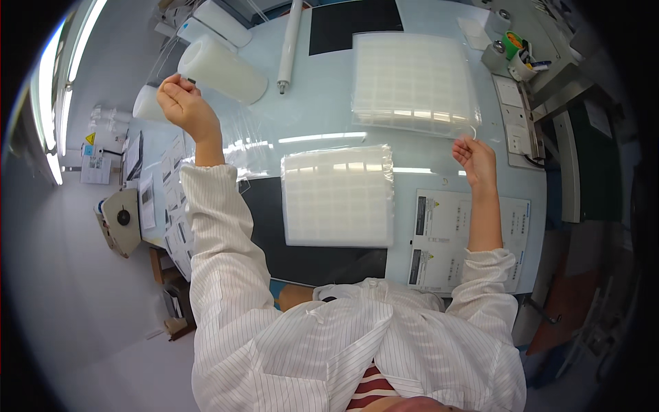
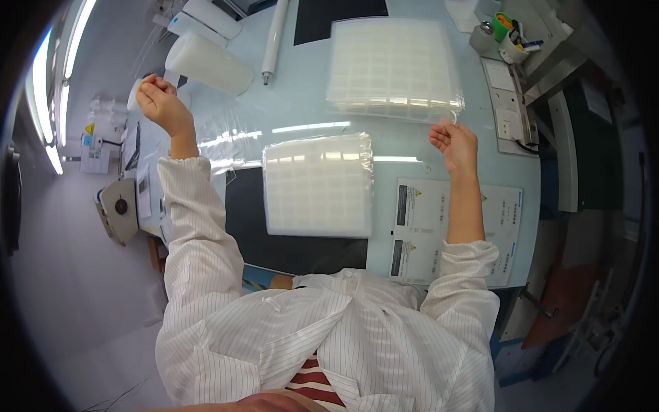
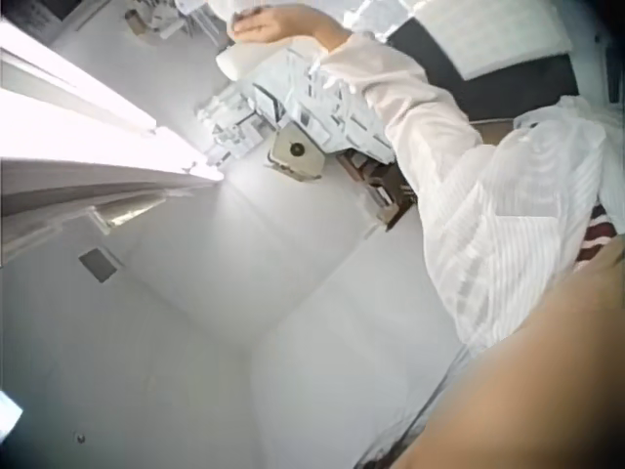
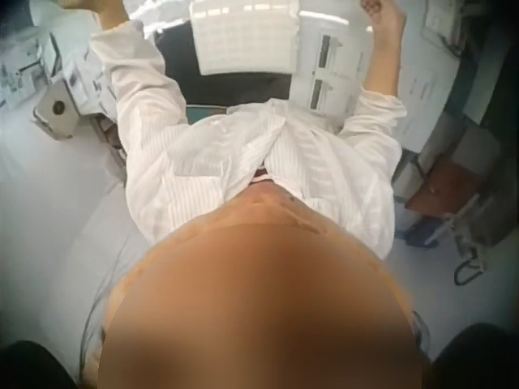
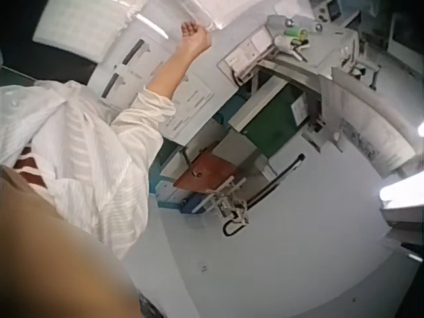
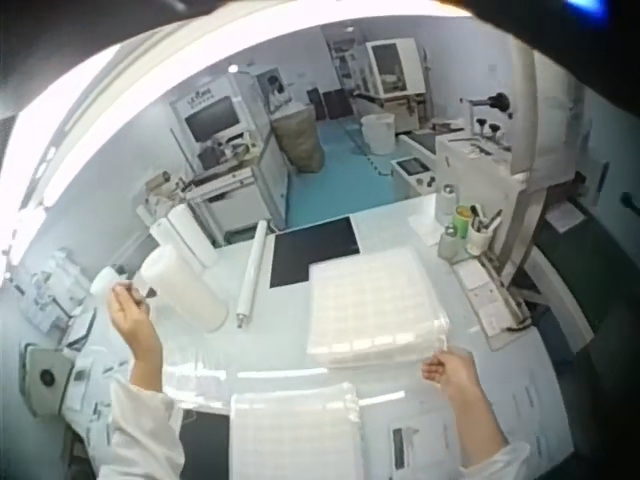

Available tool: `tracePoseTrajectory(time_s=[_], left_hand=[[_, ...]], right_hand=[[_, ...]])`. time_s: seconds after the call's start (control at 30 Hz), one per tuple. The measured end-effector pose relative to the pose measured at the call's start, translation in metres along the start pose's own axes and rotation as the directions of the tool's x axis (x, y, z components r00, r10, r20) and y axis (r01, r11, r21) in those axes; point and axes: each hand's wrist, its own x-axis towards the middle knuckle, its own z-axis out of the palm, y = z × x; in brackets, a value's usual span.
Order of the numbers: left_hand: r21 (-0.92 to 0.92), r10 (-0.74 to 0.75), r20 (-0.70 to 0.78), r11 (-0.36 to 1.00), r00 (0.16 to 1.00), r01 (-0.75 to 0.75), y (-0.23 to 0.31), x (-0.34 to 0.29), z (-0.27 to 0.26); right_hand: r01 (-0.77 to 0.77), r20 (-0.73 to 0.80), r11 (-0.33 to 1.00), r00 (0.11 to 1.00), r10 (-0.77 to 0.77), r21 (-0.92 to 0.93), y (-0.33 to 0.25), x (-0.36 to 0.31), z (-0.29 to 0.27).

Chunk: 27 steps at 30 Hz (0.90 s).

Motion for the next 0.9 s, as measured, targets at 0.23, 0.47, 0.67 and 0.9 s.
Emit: tracePoseTrajectory(time_s=[0.23, 0.47, 0.67, 0.9], left_hand=[[0.585, 0.373, 0.387, 0.608, 0.843, -0.537, 0.001, -0.063, -0.151], [0.650, 0.114, 0.632, 0.462, 0.767, -0.604, -0.075, -0.090, -0.209], [0.660, -0.142, 0.434, 0.722, 0.890, -0.206, -0.128, -0.151, -0.137], [0.332, -0.774, 0.559, 0.539, 0.298, 0.774, -0.086, -0.162, 0.075]], right_hand=[[-0.067, 0.144, 0.997, 0.987, 0.071, -0.032, -0.015, -0.001, -0.017], [-0.065, 0.135, 0.998, 0.989, 0.064, 0.004, -0.017, -0.006, -0.010], [-0.079, 0.197, 0.997, 0.977, 0.081, -0.019, -0.008, -0.037, 0.011], [-0.050, 0.130, 0.998, 0.990, 0.055, -0.043, -0.003, -0.074, 0.014]])
